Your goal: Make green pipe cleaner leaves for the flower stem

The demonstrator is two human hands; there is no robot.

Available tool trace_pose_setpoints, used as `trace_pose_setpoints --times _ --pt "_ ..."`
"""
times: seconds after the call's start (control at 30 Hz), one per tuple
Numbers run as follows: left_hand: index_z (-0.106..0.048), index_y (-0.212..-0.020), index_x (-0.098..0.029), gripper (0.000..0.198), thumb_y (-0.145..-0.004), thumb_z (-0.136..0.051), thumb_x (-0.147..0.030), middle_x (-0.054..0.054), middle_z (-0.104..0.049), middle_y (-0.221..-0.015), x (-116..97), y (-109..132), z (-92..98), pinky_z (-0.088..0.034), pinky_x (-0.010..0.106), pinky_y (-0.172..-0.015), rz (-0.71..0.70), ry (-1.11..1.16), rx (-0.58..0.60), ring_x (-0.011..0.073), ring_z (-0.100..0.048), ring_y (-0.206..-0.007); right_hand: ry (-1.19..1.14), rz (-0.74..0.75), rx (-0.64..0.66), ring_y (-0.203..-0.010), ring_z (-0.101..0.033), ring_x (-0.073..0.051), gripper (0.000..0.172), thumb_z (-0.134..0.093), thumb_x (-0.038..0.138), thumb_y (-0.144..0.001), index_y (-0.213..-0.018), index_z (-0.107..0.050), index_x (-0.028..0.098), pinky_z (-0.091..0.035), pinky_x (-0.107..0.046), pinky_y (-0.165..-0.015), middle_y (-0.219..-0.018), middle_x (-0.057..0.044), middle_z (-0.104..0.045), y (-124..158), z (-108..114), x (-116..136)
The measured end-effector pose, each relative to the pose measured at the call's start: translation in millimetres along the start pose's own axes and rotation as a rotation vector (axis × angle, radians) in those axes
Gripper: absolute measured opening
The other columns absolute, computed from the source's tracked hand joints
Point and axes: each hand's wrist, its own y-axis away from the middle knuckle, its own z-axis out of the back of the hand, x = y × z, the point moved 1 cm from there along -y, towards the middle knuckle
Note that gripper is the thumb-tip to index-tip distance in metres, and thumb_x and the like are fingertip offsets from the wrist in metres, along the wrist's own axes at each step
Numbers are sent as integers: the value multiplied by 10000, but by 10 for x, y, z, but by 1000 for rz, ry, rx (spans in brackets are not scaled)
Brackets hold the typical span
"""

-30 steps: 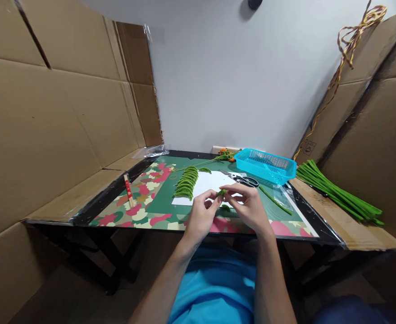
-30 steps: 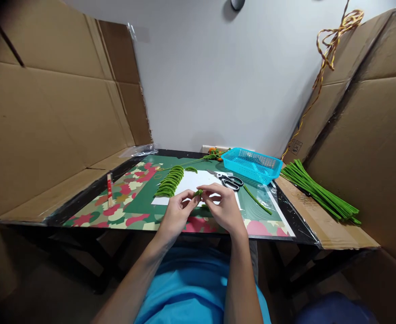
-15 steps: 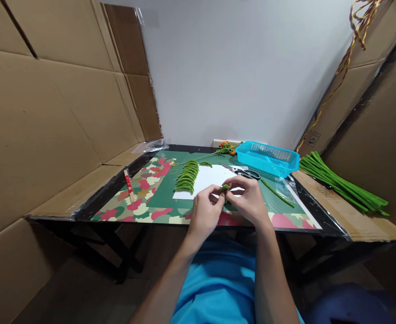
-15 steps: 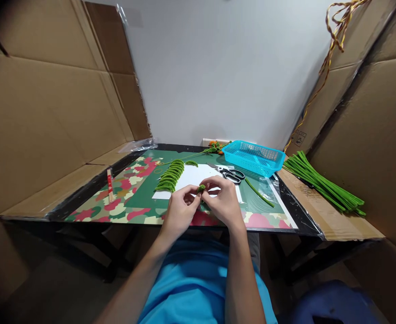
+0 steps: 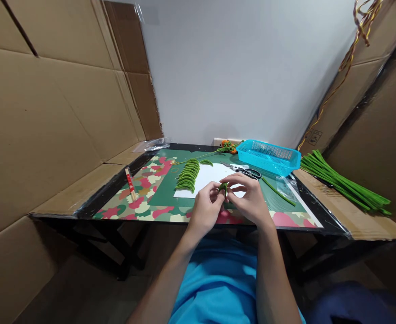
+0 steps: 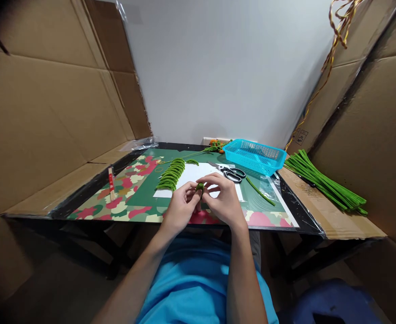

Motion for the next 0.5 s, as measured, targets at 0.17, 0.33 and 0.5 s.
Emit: trace_pose_setpoints --times 0.17,0.33,0.5 --pt "-652 -943 -162 291 -880 -725 -436 -24 -643 -626 -1 -37 24 -381 202 -451 72 167 75 86 -498 -438 -39 70 -23 -883 -753 -187 210 -715 202 -917 -1069 -844 268 -652 -292 -755 -1020 -49 -797 13 32 -46" --pt "-663 -949 -142 473 -766 -836 -543 -42 -603 -541 -35 -41 33 -327 183 -410 188 270 107 66 -448 -394 20 64 -125 -808 -754 -180 210 -725 230 -925 -1095 -843 262 -650 -291 -717 -981 -44 -806 7 16 -88" --pt "-689 -881 -123 483 -769 -834 -569 4 -660 -579 -90 -25 12 -332 189 -402 193 241 176 65 -476 -388 69 115 -175 -739 -736 -167 198 -706 228 -939 -1069 -853 253 -643 -286 -686 -883 -34 -792 17 24 -74"
